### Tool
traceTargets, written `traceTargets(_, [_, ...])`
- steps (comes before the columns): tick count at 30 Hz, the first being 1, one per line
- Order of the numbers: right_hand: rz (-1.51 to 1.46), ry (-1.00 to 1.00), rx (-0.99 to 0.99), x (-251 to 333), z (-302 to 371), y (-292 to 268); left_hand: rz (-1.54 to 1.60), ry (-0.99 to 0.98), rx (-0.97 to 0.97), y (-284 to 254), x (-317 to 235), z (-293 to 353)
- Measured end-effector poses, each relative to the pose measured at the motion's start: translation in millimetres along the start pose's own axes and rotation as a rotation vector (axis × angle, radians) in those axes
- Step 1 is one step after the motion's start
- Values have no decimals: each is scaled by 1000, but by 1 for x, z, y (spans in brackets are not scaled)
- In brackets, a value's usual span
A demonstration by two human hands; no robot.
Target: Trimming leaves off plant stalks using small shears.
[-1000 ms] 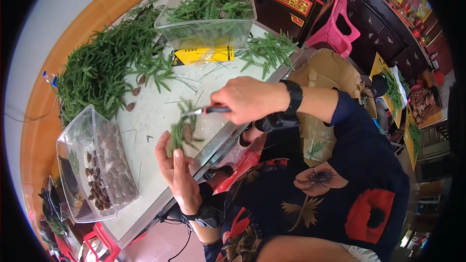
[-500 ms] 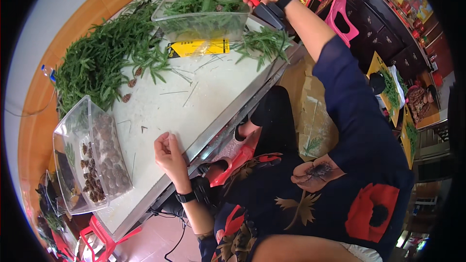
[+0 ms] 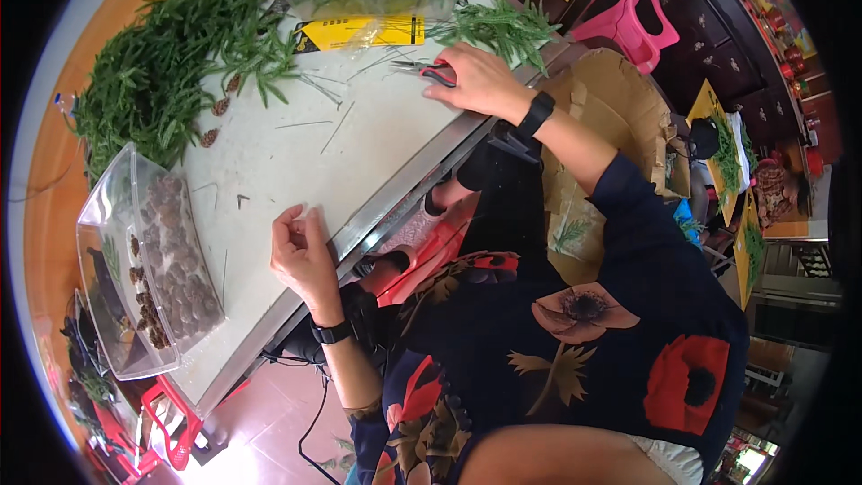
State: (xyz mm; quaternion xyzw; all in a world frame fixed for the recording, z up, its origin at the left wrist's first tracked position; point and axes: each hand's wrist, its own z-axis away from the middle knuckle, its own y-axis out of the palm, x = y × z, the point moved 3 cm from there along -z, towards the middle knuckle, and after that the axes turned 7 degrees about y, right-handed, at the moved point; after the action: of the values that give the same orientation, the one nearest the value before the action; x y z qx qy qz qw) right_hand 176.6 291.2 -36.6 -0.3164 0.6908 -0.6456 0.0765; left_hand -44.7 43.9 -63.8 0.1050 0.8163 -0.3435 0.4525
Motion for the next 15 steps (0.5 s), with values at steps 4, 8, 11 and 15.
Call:
traceTargets(4, [83,-33,-131,17,-5,13,-57,44,53,-3,-2,3])
traceTargets(8, [95,-79,-216,22,-9,22,-133,89,67,-1,-5,5])
traceTargets(11, [35,-128,-257,23,-6,22,-177,103,38,2,-6,4])
traceTargets(15, [-118,-217,-326,20,1,5,-268,219,-26,5,-8,5])
